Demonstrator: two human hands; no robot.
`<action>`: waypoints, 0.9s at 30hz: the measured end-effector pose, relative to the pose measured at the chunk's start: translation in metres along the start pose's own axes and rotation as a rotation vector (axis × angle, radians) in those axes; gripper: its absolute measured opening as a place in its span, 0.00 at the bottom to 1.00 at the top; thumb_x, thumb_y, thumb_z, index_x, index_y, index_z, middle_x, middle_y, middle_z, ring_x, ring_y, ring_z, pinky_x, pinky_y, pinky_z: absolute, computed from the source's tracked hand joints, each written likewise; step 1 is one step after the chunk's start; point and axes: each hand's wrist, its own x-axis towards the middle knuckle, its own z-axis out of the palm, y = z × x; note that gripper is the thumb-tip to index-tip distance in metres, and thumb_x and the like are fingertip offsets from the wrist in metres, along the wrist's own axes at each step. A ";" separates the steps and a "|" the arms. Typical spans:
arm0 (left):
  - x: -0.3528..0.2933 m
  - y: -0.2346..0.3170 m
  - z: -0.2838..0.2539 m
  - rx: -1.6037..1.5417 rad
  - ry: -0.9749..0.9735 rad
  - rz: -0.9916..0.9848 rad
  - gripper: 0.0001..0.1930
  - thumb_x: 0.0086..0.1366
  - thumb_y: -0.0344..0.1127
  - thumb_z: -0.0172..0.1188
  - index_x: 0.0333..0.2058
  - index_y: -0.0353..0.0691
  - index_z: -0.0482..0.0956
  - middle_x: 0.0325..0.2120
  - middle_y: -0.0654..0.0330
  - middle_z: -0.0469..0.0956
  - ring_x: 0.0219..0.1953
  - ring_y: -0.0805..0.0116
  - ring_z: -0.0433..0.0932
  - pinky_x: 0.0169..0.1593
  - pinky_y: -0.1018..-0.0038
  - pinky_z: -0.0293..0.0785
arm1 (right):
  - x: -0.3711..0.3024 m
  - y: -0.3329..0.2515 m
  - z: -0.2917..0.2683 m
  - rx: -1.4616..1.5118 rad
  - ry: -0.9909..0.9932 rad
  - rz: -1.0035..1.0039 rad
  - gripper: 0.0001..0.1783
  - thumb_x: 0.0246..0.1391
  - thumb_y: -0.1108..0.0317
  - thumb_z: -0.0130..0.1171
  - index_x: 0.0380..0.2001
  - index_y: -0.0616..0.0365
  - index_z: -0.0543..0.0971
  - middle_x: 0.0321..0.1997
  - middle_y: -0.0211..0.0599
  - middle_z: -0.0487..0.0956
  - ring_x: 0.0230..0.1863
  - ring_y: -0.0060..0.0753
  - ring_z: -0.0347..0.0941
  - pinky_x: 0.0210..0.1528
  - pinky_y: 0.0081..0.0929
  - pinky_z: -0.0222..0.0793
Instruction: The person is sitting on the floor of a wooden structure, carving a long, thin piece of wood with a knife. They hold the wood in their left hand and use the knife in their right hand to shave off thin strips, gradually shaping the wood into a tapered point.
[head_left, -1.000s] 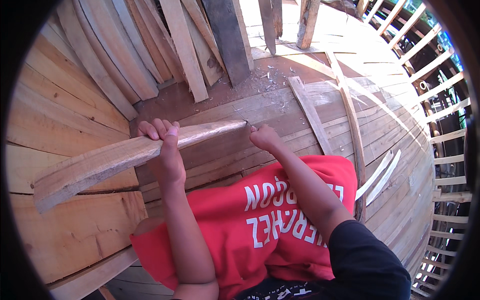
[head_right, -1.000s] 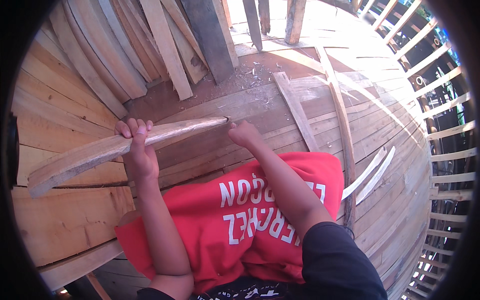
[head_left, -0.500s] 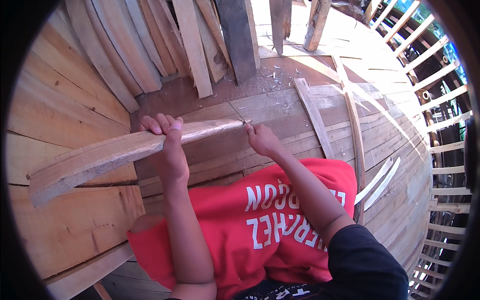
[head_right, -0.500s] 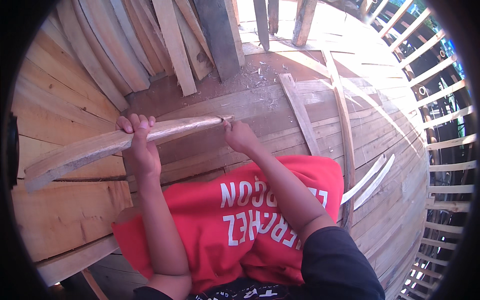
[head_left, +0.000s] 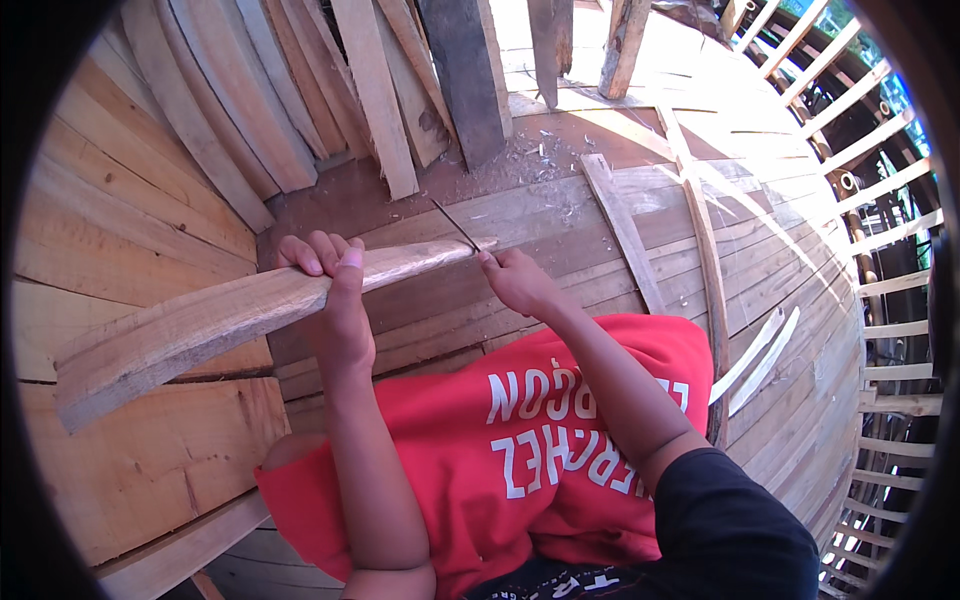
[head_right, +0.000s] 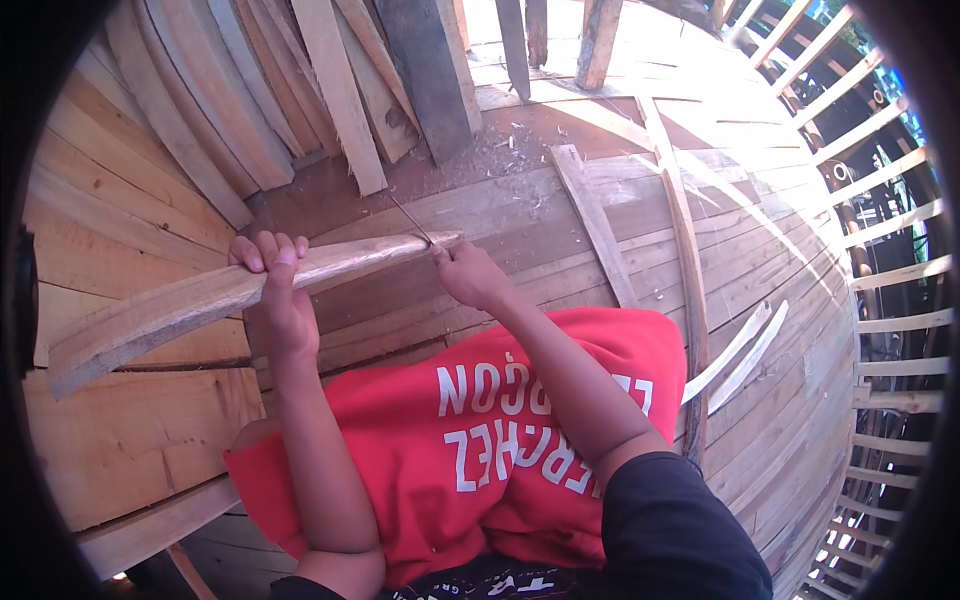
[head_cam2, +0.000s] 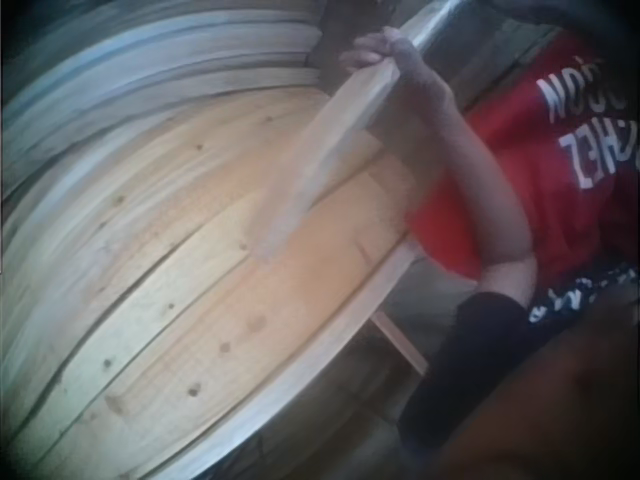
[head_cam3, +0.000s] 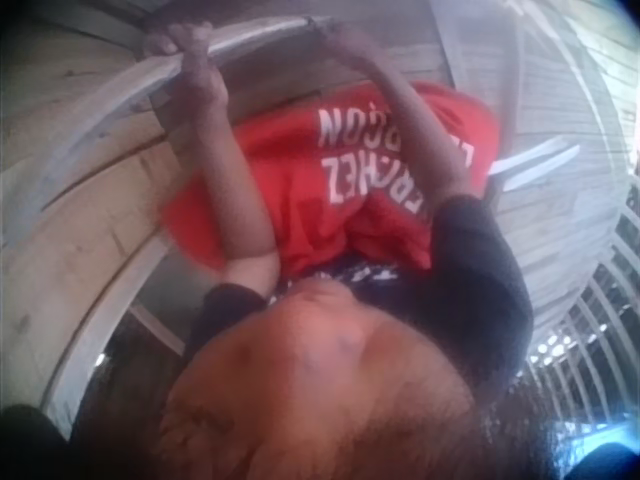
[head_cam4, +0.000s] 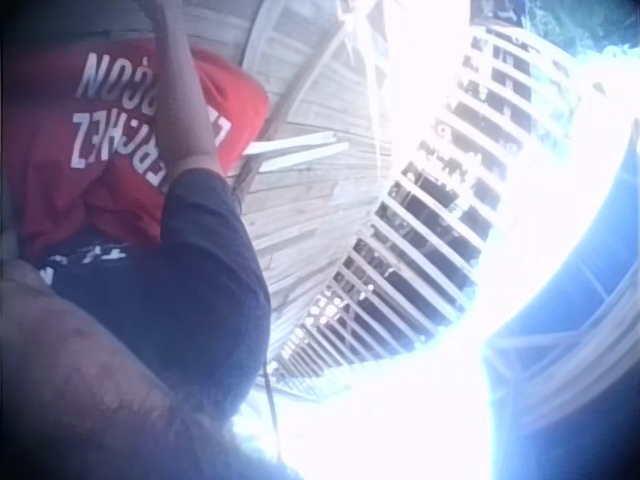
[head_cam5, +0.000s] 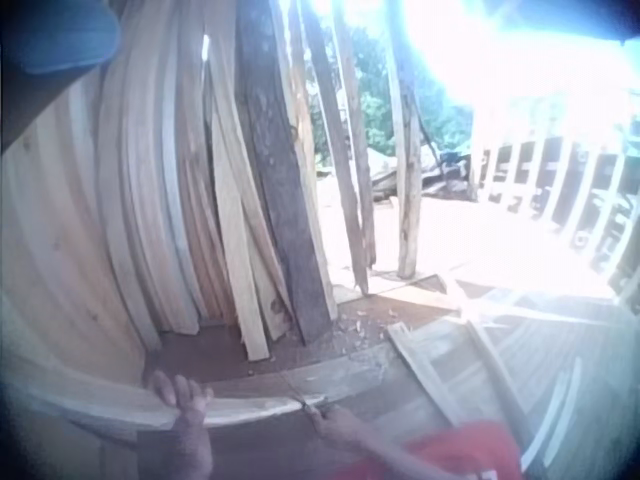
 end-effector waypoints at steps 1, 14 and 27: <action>0.002 0.000 0.000 -0.008 0.014 -0.003 0.17 0.57 0.19 0.54 0.32 0.48 0.55 0.24 0.69 0.58 0.30 0.77 0.58 0.50 0.67 0.63 | 0.011 0.012 0.008 -0.056 0.069 -0.032 0.35 0.65 0.46 0.40 0.34 0.76 0.77 0.36 0.66 0.79 0.38 0.61 0.78 0.39 0.48 0.73; 0.001 0.000 0.013 -0.034 -0.056 -0.004 0.18 0.57 0.18 0.54 0.32 0.48 0.56 0.24 0.69 0.58 0.30 0.77 0.58 0.49 0.68 0.63 | 0.029 0.043 0.008 -0.074 0.032 0.212 0.34 0.67 0.46 0.37 0.34 0.69 0.78 0.27 0.57 0.80 0.23 0.50 0.79 0.22 0.40 0.72; -0.002 0.001 0.000 -0.017 -0.004 -0.002 0.18 0.58 0.19 0.55 0.32 0.48 0.55 0.24 0.69 0.58 0.29 0.76 0.58 0.50 0.67 0.64 | 0.012 0.022 0.013 -0.061 0.055 -0.107 0.35 0.65 0.46 0.40 0.31 0.72 0.80 0.29 0.64 0.79 0.30 0.58 0.80 0.31 0.48 0.76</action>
